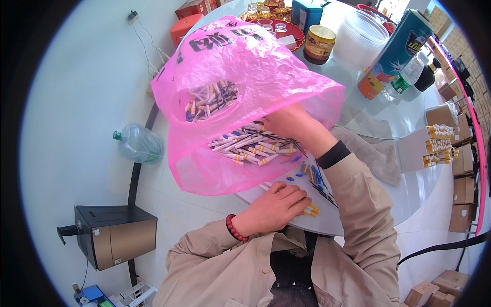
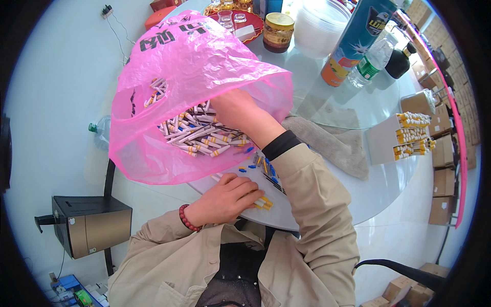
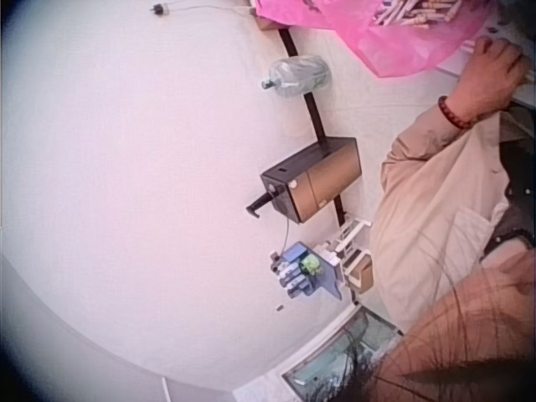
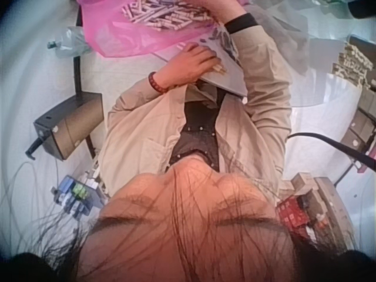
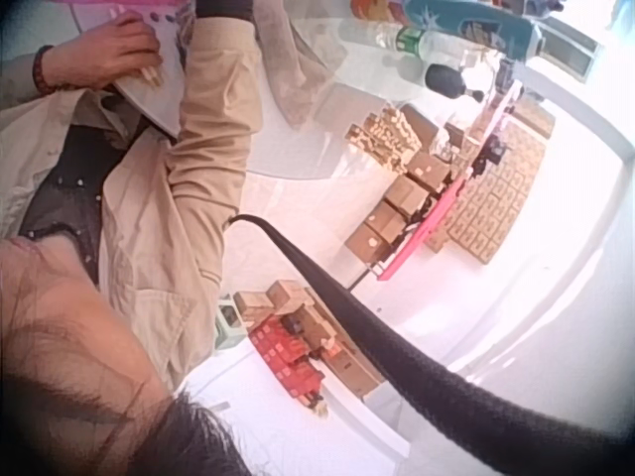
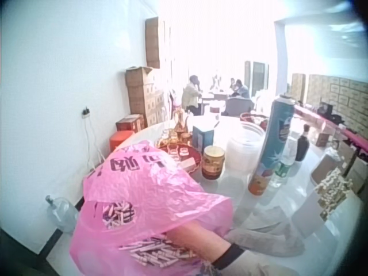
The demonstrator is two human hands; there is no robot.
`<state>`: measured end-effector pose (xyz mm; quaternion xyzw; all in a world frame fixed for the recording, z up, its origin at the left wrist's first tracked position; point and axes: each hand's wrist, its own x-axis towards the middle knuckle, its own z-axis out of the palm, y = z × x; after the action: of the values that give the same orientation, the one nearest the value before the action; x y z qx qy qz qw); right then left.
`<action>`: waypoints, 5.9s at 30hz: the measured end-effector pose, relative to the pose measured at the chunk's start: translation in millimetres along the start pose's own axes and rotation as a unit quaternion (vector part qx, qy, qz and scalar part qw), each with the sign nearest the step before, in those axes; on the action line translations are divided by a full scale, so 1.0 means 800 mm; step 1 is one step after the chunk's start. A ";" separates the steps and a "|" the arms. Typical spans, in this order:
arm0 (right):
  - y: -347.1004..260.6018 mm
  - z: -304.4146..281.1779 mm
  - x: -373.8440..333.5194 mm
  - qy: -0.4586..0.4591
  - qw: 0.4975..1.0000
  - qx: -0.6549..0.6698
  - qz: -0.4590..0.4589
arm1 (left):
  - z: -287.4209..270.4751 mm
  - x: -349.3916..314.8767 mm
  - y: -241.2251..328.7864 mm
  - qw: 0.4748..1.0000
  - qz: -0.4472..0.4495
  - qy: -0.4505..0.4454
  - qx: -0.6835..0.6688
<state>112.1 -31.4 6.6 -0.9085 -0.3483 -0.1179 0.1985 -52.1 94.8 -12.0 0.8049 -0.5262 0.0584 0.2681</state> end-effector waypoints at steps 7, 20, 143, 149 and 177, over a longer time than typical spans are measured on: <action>0.000 -0.055 -0.003 -0.001 0.942 0.312 0.126 | -0.001 0.001 -0.001 1.000 0.004 -0.008 -0.014; 0.005 -0.107 -0.093 -0.158 0.789 0.532 0.265 | 0.003 0.006 -0.001 1.000 -0.009 -0.011 0.002; -0.002 -0.177 -0.214 -0.069 0.888 0.363 0.275 | 0.017 0.138 -0.012 0.775 -0.276 0.167 -0.544; -0.001 -0.167 -0.218 -0.020 0.891 0.359 0.277 | 0.017 0.136 -0.022 0.655 -0.292 0.163 -0.678; -0.001 -0.150 -0.230 0.052 0.983 -0.064 0.164 | 0.020 0.140 -0.026 0.639 -0.307 0.235 -0.665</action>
<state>-31.6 -191.9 49.1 -0.9568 -0.1756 -0.1526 0.1744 12.7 1.7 8.9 0.4836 -0.0645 -0.2058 0.8483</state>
